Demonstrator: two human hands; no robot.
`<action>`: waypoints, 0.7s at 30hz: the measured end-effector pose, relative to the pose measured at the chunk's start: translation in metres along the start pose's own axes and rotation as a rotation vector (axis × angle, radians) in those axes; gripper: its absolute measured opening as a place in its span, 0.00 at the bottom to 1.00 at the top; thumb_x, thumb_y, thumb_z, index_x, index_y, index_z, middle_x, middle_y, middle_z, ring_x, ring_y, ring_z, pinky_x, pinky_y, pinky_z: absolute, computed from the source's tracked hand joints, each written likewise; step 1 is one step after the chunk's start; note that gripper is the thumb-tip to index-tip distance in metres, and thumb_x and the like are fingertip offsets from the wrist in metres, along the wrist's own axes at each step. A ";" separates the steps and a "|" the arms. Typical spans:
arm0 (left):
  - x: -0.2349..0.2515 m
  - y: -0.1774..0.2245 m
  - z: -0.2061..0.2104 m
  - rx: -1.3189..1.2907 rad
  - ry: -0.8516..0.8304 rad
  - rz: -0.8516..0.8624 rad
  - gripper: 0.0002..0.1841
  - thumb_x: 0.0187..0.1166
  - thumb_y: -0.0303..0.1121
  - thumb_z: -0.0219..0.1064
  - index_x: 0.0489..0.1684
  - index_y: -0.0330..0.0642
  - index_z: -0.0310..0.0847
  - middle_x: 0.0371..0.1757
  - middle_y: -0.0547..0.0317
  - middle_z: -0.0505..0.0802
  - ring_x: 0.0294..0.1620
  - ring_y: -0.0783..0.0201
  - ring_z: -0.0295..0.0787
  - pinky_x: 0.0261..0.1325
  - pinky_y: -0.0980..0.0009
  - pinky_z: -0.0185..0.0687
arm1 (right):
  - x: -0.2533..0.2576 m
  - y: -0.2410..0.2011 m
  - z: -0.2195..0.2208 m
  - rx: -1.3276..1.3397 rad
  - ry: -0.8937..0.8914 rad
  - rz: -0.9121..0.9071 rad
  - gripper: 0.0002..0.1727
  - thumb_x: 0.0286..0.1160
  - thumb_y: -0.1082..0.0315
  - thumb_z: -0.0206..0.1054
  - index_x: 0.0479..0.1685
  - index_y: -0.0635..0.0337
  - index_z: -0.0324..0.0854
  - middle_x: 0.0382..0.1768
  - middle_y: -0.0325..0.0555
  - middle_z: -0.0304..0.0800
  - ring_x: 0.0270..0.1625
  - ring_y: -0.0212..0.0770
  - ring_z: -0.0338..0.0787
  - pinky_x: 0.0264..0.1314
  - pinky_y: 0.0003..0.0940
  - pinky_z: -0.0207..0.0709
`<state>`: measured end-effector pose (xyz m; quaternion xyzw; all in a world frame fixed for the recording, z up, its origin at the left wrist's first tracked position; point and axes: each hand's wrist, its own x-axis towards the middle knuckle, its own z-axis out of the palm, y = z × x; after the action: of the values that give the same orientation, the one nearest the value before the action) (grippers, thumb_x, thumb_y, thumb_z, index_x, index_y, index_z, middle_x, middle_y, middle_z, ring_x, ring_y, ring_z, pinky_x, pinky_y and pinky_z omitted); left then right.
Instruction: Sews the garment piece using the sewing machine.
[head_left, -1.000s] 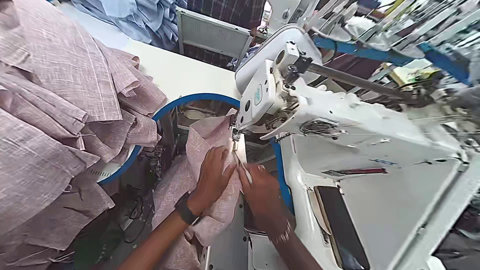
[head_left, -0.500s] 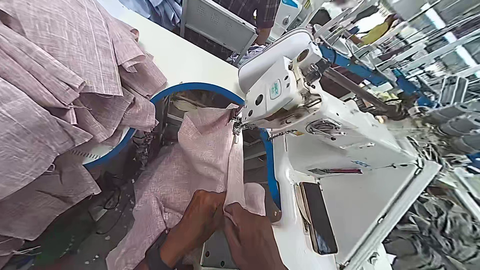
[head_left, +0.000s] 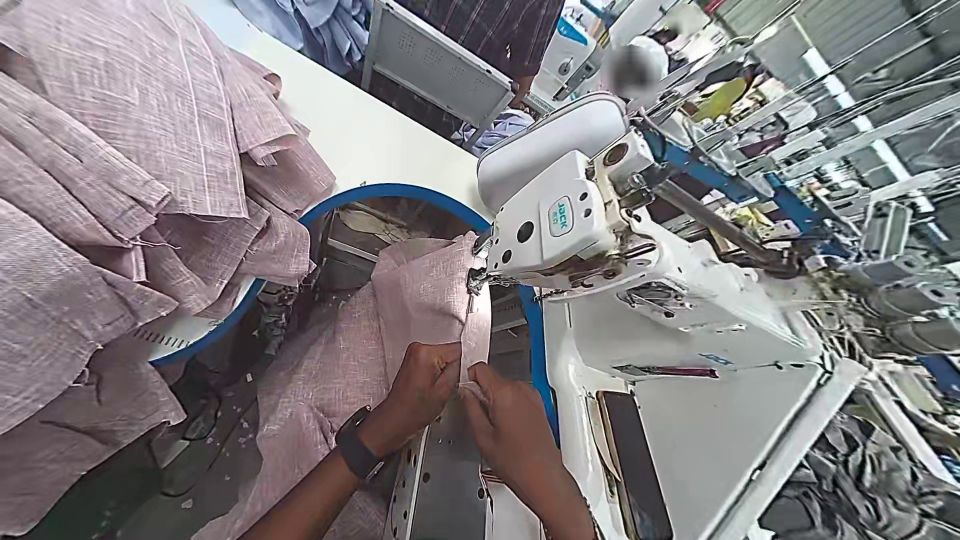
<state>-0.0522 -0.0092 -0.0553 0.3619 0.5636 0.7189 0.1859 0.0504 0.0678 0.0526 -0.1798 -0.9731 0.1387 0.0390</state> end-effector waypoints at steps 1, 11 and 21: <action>0.002 0.001 0.001 -0.019 0.011 -0.020 0.14 0.83 0.29 0.59 0.30 0.35 0.89 0.23 0.65 0.88 0.23 0.81 0.79 0.30 0.80 0.74 | -0.002 0.010 -0.009 0.088 0.017 0.014 0.10 0.71 0.65 0.66 0.33 0.64 0.87 0.16 0.45 0.83 0.20 0.44 0.86 0.24 0.45 0.78; 0.002 0.021 -0.002 0.176 -0.051 -0.120 0.17 0.88 0.33 0.56 0.55 0.33 0.91 0.31 0.59 0.93 0.28 0.75 0.84 0.37 0.74 0.79 | -0.038 0.033 -0.020 -0.072 0.117 -0.124 0.15 0.71 0.59 0.65 0.24 0.61 0.87 0.14 0.43 0.83 0.17 0.43 0.86 0.18 0.43 0.77; -0.019 0.005 -0.012 -0.042 -0.146 -0.186 0.17 0.83 0.32 0.59 0.18 0.44 0.82 0.16 0.72 0.79 0.19 0.78 0.73 0.26 0.74 0.68 | 0.000 -0.033 -0.003 -0.297 -0.196 0.053 0.08 0.73 0.71 0.64 0.34 0.66 0.85 0.20 0.54 0.87 0.29 0.57 0.93 0.30 0.51 0.81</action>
<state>-0.0477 -0.0318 -0.0573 0.3555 0.5644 0.6821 0.2996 0.0395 0.0393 0.0650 -0.1950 -0.9769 0.0110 -0.0866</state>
